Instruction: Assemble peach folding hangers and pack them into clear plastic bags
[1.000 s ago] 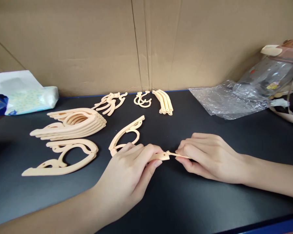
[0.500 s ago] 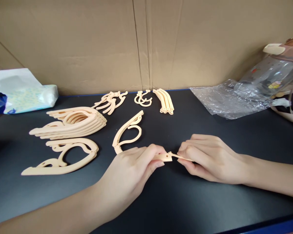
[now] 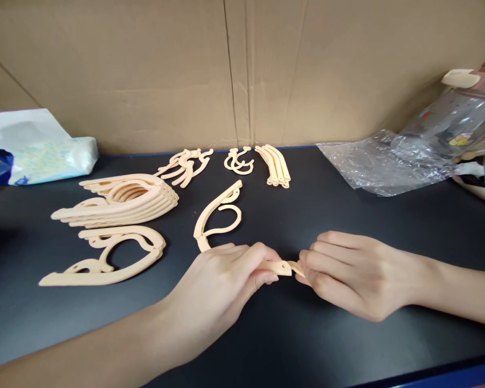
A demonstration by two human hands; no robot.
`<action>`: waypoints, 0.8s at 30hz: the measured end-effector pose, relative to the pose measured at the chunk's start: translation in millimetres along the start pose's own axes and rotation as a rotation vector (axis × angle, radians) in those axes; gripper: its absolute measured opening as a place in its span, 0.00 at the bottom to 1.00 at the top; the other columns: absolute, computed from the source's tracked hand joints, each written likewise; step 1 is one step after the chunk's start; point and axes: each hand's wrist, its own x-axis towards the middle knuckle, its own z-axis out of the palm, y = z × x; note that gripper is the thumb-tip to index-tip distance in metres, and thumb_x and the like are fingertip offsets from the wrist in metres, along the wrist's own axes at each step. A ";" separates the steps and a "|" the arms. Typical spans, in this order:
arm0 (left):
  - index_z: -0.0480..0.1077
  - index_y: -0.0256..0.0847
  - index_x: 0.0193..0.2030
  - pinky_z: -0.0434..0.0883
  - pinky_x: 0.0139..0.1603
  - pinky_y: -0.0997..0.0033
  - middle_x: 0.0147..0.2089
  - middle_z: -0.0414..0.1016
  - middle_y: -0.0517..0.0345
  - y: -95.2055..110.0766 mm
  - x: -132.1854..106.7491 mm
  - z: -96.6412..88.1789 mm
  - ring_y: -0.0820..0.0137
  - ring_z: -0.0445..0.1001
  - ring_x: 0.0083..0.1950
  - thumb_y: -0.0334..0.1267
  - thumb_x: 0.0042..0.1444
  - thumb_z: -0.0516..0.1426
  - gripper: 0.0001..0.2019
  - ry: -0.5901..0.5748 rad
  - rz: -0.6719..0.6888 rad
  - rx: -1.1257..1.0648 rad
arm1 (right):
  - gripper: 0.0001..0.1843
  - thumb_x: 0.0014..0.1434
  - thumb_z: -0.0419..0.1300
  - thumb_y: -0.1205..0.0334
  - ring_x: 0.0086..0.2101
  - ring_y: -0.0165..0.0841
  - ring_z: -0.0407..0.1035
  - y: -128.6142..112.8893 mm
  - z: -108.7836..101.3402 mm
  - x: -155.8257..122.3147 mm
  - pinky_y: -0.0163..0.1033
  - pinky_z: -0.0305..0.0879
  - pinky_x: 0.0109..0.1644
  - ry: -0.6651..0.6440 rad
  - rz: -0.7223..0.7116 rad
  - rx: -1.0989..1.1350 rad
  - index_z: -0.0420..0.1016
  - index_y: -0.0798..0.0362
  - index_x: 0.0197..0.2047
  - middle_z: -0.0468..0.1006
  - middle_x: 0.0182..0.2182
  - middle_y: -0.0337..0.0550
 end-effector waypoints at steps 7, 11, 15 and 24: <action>0.62 0.49 0.55 0.69 0.42 0.81 0.42 0.81 0.75 -1.4 -0.2 -0.4 0.78 0.79 0.42 0.34 0.69 0.52 0.10 -0.009 -0.041 -0.051 | 0.10 0.63 0.59 0.66 0.28 0.32 0.72 2.8 -5.8 -1.4 0.40 0.67 0.35 0.026 -0.194 -0.264 0.72 0.53 0.29 0.81 0.29 0.43; 0.61 0.51 0.56 0.69 0.44 0.81 0.42 0.81 0.76 -1.0 -2.0 -0.9 0.79 0.79 0.45 0.34 0.69 0.52 0.12 -0.036 -0.049 -0.085 | 0.11 0.63 0.60 0.62 0.27 0.31 0.72 3.7 -5.8 -1.3 0.38 0.67 0.34 0.052 -0.274 -0.313 0.72 0.52 0.28 0.81 0.27 0.40; 0.61 0.50 0.56 0.69 0.44 0.81 0.42 0.80 0.74 0.2 -1.5 -2.3 0.79 0.78 0.45 0.33 0.69 0.52 0.12 -0.040 -0.056 -0.067 | 0.12 0.62 0.61 0.63 0.25 0.28 0.72 6.0 -5.2 -0.7 0.36 0.68 0.34 0.078 -0.327 -0.350 0.71 0.51 0.27 0.81 0.25 0.37; 0.62 0.49 0.55 0.69 0.43 0.77 0.43 0.79 0.70 -0.3 -1.1 -0.4 0.76 0.78 0.42 0.35 0.70 0.51 0.10 -0.029 -0.018 -0.012 | 0.11 0.59 0.62 0.67 0.23 0.26 0.71 6.7 -2.5 4.0 0.33 0.68 0.33 0.134 -0.377 -0.353 0.69 0.51 0.25 0.80 0.24 0.33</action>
